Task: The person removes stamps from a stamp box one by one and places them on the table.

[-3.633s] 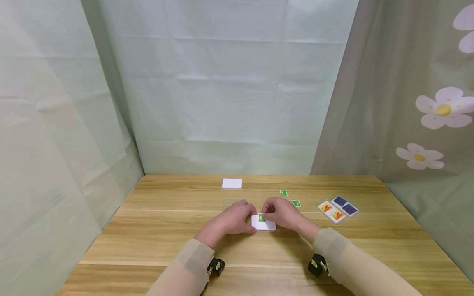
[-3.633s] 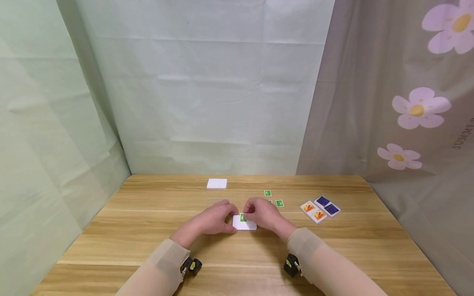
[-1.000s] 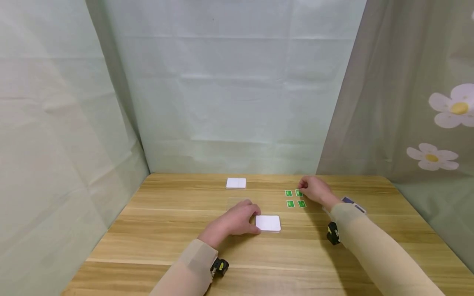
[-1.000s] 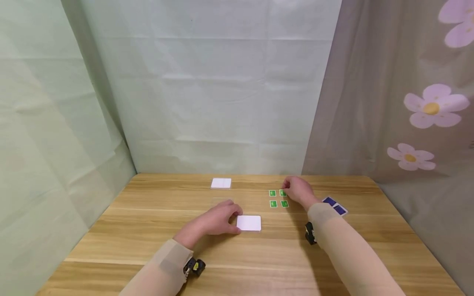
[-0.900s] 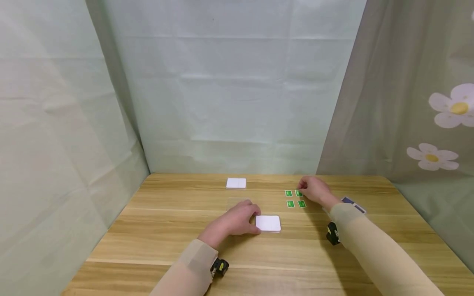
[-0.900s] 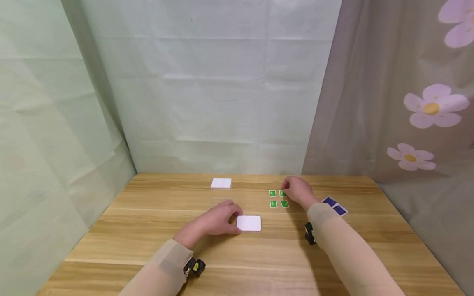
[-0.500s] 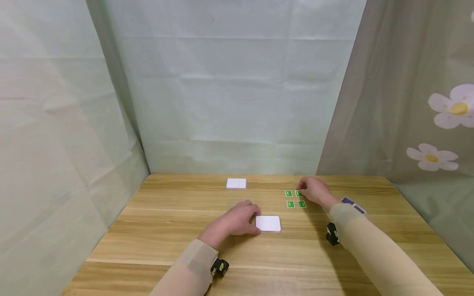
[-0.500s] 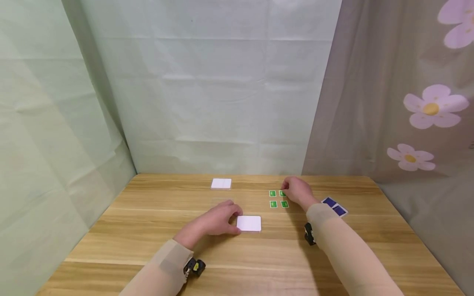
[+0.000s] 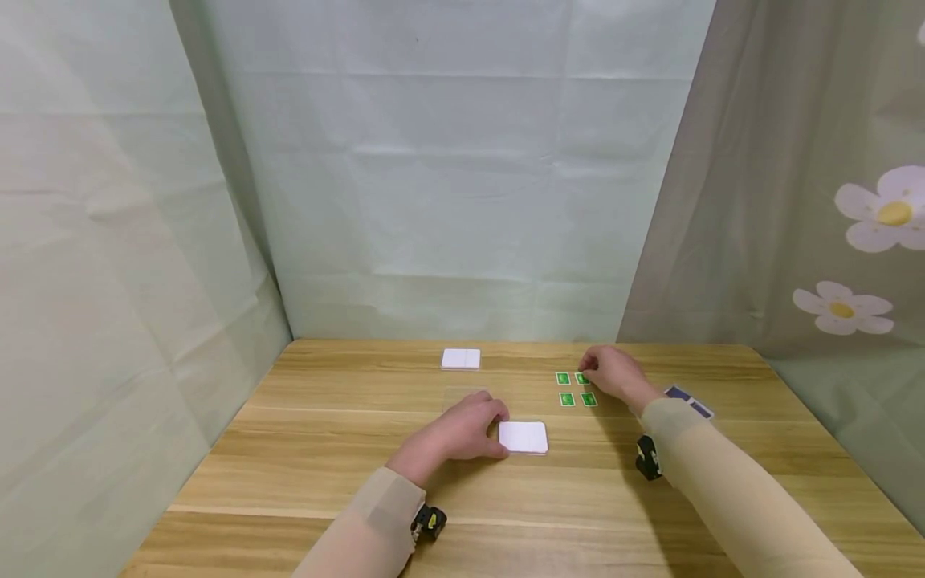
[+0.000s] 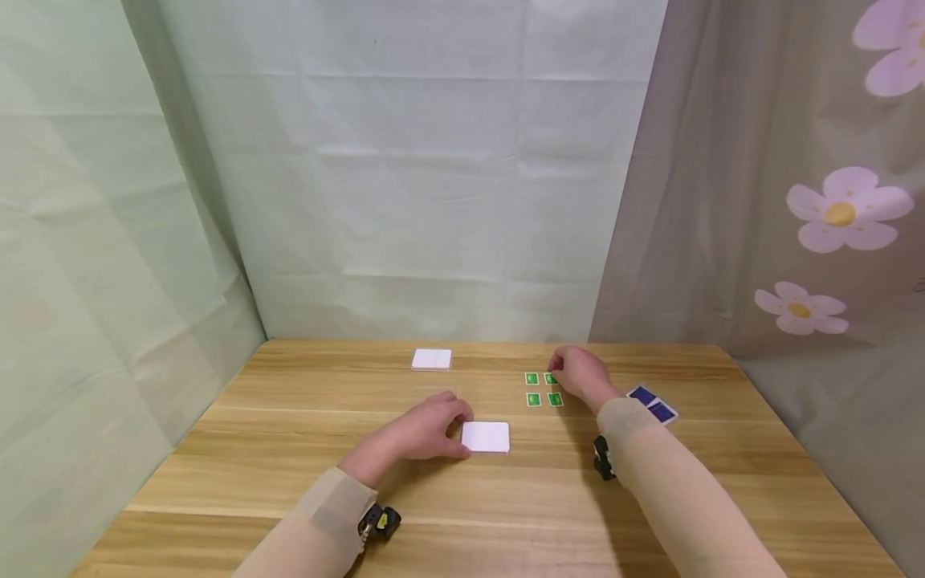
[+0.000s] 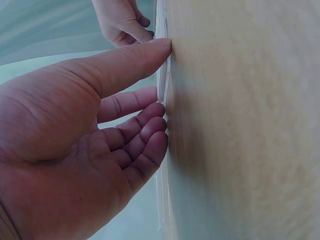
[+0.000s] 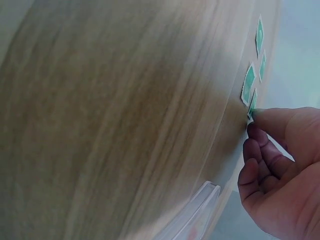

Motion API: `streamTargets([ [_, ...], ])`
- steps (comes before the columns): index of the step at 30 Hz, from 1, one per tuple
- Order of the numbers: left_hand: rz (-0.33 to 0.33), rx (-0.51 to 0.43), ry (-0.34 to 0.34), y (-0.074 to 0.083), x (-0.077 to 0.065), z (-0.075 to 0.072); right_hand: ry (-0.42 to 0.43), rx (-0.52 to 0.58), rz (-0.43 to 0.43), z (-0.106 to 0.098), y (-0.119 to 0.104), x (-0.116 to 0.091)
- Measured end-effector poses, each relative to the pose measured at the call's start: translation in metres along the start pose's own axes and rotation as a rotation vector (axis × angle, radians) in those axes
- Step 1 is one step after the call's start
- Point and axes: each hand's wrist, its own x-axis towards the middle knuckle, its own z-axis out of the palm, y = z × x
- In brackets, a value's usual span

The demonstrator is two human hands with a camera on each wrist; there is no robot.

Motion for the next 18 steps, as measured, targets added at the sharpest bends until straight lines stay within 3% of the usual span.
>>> streamTargets([
  [7, 0.01, 0.001, 0.007, 0.002, -0.001, -0.003, 0.032, 0.048, 0.002, -0.004, -0.003, -0.004],
  [18, 0.019, -0.007, 0.011, 0.001, 0.0, -0.004, 0.019, 0.127, -0.103, -0.003, -0.02, -0.023],
])
